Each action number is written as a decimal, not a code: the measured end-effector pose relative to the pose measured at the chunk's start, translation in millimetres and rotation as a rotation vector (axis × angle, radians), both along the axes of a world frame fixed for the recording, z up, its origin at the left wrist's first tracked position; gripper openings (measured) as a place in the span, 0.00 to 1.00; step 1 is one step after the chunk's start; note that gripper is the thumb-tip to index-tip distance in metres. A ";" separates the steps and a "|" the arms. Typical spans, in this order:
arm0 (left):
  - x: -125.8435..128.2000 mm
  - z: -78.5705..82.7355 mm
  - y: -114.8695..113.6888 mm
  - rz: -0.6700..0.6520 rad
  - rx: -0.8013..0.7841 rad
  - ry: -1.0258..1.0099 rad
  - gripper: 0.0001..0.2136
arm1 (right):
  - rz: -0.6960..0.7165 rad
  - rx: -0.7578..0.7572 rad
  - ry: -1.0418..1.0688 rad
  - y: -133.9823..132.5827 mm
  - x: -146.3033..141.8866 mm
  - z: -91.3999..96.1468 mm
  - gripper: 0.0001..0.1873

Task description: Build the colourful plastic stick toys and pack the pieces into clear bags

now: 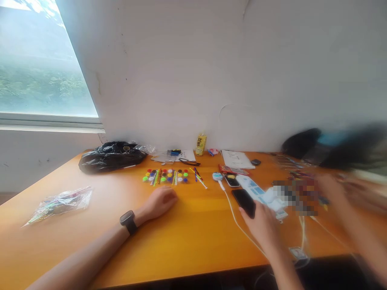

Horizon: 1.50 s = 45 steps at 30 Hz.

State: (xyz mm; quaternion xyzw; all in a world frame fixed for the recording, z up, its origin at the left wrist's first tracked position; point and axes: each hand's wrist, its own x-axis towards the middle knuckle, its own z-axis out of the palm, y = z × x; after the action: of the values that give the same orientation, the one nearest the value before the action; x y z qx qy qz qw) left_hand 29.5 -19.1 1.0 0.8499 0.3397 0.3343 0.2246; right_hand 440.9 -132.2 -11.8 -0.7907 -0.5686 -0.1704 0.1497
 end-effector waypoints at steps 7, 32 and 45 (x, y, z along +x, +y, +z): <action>0.2 0.8 0.3 -0.004 0.006 -0.003 0.04 | -0.061 -0.013 0.043 4.1 -4.7 4.5 0.27; -19.0 14.7 12.3 0.256 0.245 -0.075 0.05 | 0.466 -0.059 0.182 24.8 -185.4 -25.2 0.36; -61.0 -11.1 61.5 0.723 0.002 0.119 0.33 | 0.545 0.135 0.138 131.8 -195.2 1.9 0.43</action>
State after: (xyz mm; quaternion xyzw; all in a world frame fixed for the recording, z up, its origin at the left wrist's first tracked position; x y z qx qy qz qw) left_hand -31.4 42.4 -10.1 0.6931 0.6304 0.3423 0.0710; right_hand 245.6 -0.3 -9.9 -0.6065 -0.7360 -0.1072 0.2808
